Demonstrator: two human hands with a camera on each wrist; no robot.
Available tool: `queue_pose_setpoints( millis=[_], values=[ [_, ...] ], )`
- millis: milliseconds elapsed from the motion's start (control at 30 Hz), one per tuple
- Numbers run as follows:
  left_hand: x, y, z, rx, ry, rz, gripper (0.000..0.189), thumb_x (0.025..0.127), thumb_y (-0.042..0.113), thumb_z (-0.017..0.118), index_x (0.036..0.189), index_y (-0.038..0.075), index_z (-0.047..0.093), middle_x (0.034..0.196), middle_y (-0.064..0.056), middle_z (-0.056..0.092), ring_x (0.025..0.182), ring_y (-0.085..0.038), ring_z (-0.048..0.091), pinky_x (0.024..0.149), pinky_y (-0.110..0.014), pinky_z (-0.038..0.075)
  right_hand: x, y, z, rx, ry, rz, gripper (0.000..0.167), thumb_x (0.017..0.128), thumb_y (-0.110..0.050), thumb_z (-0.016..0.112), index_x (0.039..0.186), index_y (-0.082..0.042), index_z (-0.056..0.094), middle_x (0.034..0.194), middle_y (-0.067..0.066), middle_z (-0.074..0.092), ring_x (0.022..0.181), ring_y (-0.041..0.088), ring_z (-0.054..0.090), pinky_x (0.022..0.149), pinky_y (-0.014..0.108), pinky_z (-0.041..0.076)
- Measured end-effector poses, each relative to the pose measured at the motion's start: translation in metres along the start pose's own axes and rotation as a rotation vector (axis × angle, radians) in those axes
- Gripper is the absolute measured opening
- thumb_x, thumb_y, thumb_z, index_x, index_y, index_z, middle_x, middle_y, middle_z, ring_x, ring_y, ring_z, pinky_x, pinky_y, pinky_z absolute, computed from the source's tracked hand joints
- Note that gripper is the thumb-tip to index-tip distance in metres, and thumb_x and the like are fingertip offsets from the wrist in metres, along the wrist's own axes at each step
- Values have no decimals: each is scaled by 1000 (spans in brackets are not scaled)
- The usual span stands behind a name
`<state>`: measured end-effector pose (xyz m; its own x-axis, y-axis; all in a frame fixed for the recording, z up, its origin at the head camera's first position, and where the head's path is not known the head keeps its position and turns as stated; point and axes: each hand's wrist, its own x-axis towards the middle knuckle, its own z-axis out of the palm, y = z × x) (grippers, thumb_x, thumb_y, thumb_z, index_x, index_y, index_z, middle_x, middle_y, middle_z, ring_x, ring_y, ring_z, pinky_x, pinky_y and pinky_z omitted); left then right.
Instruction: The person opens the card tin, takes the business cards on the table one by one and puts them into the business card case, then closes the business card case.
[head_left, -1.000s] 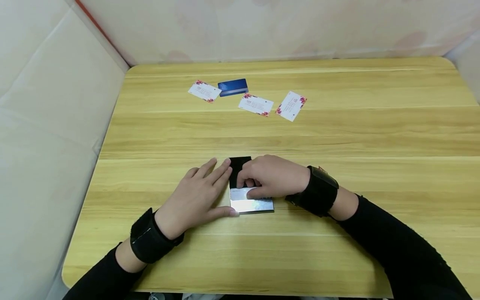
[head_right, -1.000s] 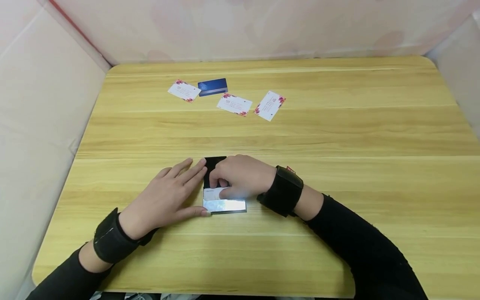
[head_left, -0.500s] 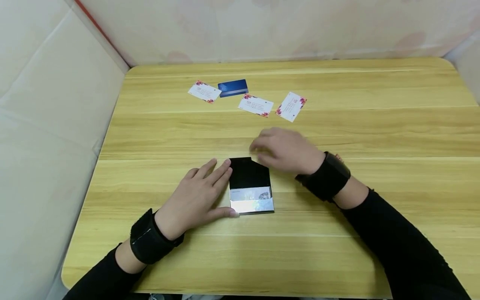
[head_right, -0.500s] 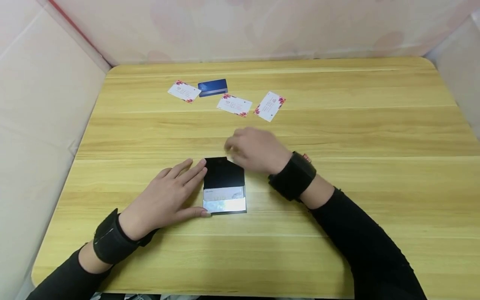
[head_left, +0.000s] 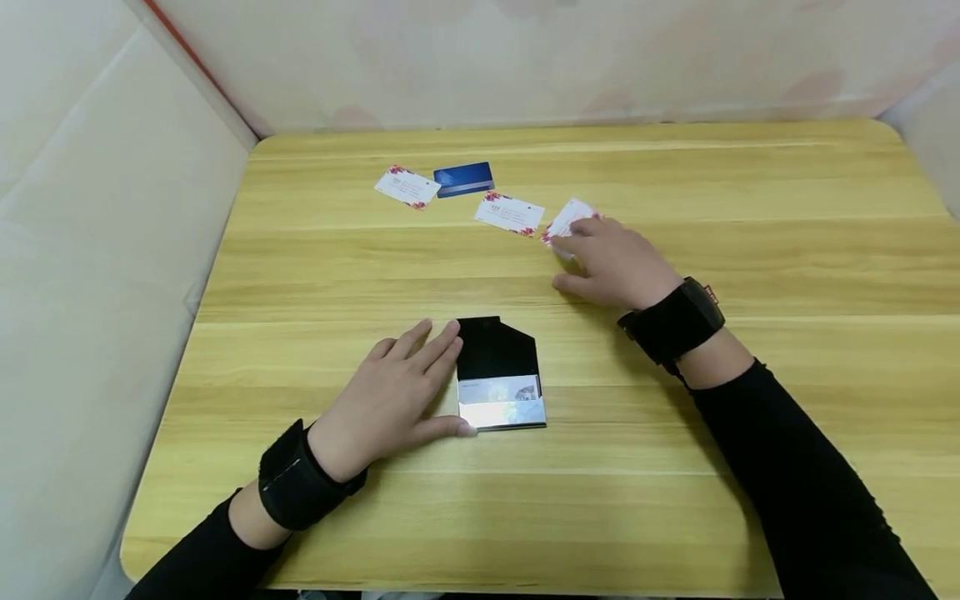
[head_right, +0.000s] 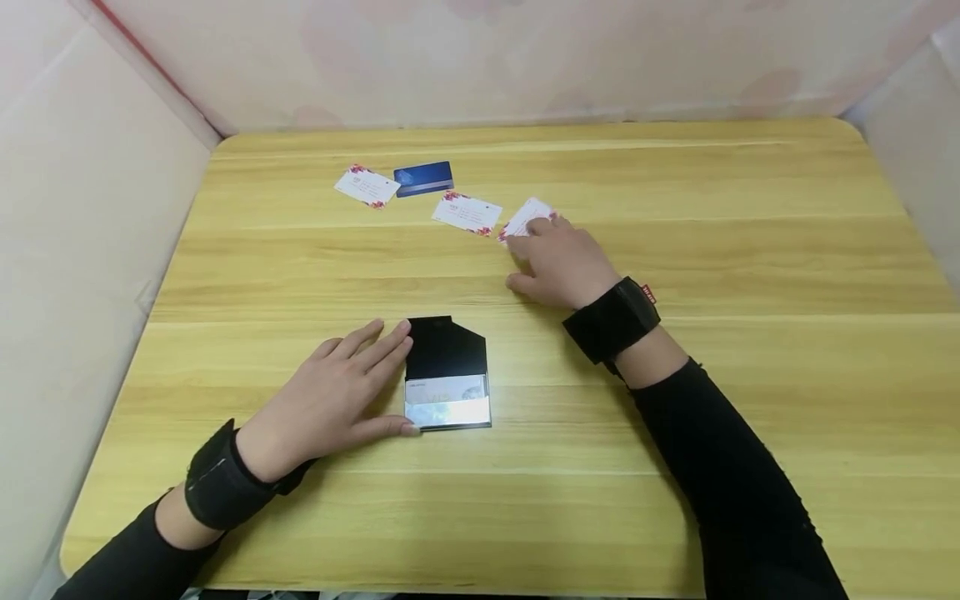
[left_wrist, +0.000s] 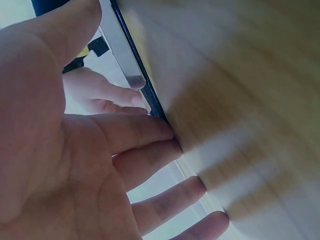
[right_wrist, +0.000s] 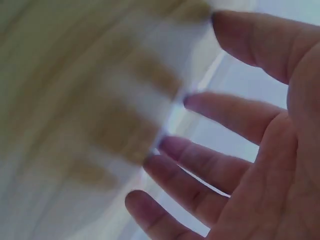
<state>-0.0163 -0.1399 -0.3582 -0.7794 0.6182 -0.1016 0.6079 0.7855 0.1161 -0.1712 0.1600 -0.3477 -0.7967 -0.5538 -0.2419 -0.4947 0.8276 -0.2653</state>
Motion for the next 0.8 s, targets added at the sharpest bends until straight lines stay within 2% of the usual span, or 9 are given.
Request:
queue_pose_setpoints(
  millis=[67,133,167,233,333,400,500,667,800],
  values=[
    [-1,0,0,1,1,-2,97,85,76,53,152,6,41,162,-10,32,146,-39,32,102,-56,42,-1,-8,0,55,1,-61,52,93,-34,68,138,-8,61,129,18,60,106,33,58,90,46,48],
    [-1,-1,1,3,6,-3,97,85,76,53,152,6,42,161,-9,32,146,-38,32,102,-56,43,-1,-14,0,111,-4,-112,45,91,-29,71,132,-12,66,115,10,64,90,25,56,77,38,46],
    [-1,-1,1,4,8,-2,97,85,77,53,152,6,42,161,-9,33,146,-38,32,102,-56,43,-2,-15,0,132,-6,-134,43,90,-25,71,131,-13,67,112,8,64,88,23,54,75,36,45],
    [0,-1,1,6,12,2,97,85,77,53,152,7,42,161,-9,33,146,-38,33,102,-56,43,-2,-15,0,149,-4,-165,43,88,-17,72,130,-14,68,115,6,64,95,23,54,82,37,46],
    [2,-1,2,6,13,6,97,86,77,52,152,7,42,161,-9,33,146,-38,33,103,-56,43,0,-9,1,133,14,-204,49,84,-9,73,132,-11,65,134,10,59,118,30,52,98,44,44],
    [3,-1,2,6,13,10,97,86,77,52,152,7,42,161,-9,33,146,-38,32,103,-56,42,1,-4,2,120,-2,-210,53,84,-10,74,135,-10,62,146,12,52,133,35,44,109,50,37],
    [4,0,2,9,9,10,96,86,76,52,152,7,41,161,-9,33,146,-38,32,104,-55,42,1,0,4,108,-15,-194,56,84,-15,77,138,-11,61,149,13,49,134,36,41,109,50,36],
    [3,1,2,4,-11,1,97,86,76,52,152,7,41,162,-9,32,146,-38,32,103,-56,42,1,0,6,88,7,-107,59,82,-28,82,136,-16,62,134,10,55,113,31,44,92,42,41],
    [1,0,3,-3,-7,-10,98,85,77,52,153,7,40,162,-9,31,147,-38,31,103,-56,41,1,1,6,41,19,-30,64,80,-40,84,136,-18,62,123,12,58,105,32,45,88,43,40]
  ],
)
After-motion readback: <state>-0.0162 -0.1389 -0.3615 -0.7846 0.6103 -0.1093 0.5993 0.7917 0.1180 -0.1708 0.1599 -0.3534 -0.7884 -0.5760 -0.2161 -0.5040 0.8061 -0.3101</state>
